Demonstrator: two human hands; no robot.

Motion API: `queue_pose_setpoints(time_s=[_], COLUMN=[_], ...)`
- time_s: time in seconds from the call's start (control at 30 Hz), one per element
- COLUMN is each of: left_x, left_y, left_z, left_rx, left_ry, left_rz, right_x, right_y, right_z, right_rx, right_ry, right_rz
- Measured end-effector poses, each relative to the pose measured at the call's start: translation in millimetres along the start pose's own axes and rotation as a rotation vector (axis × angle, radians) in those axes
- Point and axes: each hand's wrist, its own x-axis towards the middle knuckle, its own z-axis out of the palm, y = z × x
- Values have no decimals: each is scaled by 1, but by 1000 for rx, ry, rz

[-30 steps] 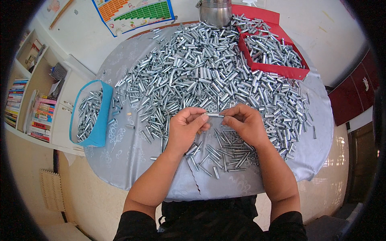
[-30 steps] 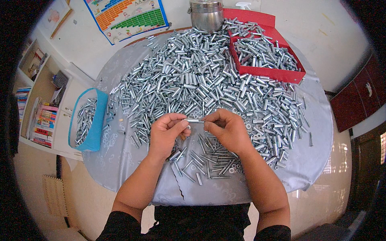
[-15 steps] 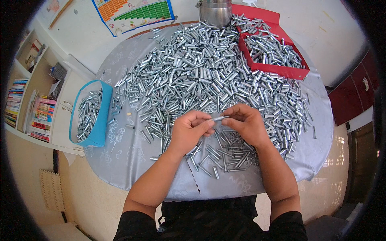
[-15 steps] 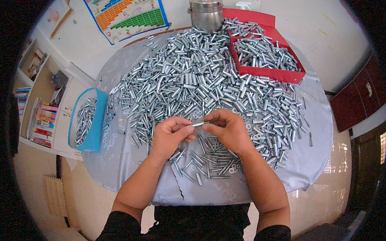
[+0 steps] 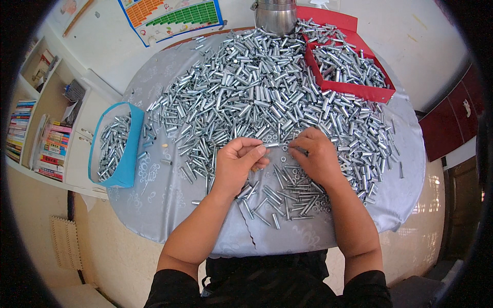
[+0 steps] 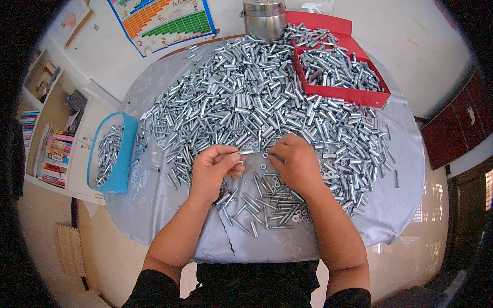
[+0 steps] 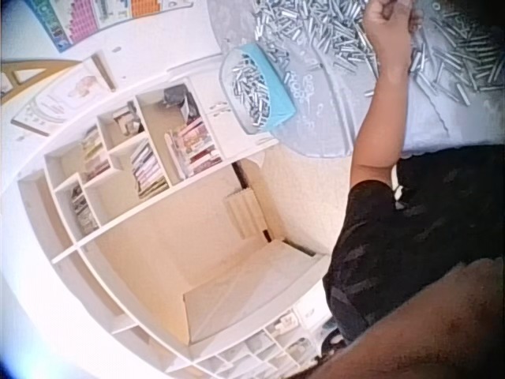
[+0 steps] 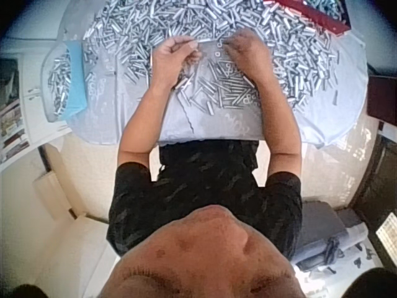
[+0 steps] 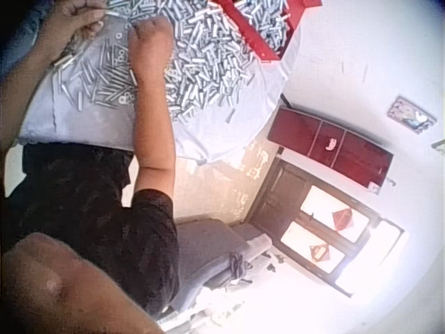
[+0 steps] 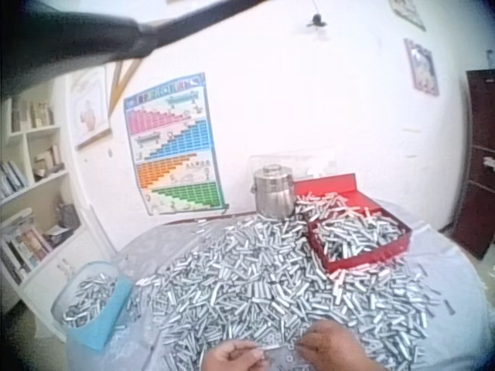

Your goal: The person repeatedly picks up small metal bolts and washers from a large pile on a table. They thread the washers onto the bolts by hand and place the assembled units back onto the table. The task involves continuous manual handling of hardware components without the use of tools.

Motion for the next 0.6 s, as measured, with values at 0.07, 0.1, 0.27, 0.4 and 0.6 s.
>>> queue_pose_setpoints(time_s=[0.07,0.1,0.27,0.4,0.6], left_x=[0,0,-1,0,0], left_y=[-1,0,-1,0,1], left_z=[0,0,0,0,1], left_rx=[0,-1,7,10,4], left_ry=[-1,-2,0,5,1], left_rz=[-2,-1,-4,-5,-5], right_x=[0,0,-3,-6,-5], right_y=[-2,-2,2,0,-2], right_z=[1,1,3,0,0], right_rx=[-42,-50,-68,-103,-78], right_ry=[-36,-53,-111,-126,-106], right_rz=[-5,-4,15,62,59])
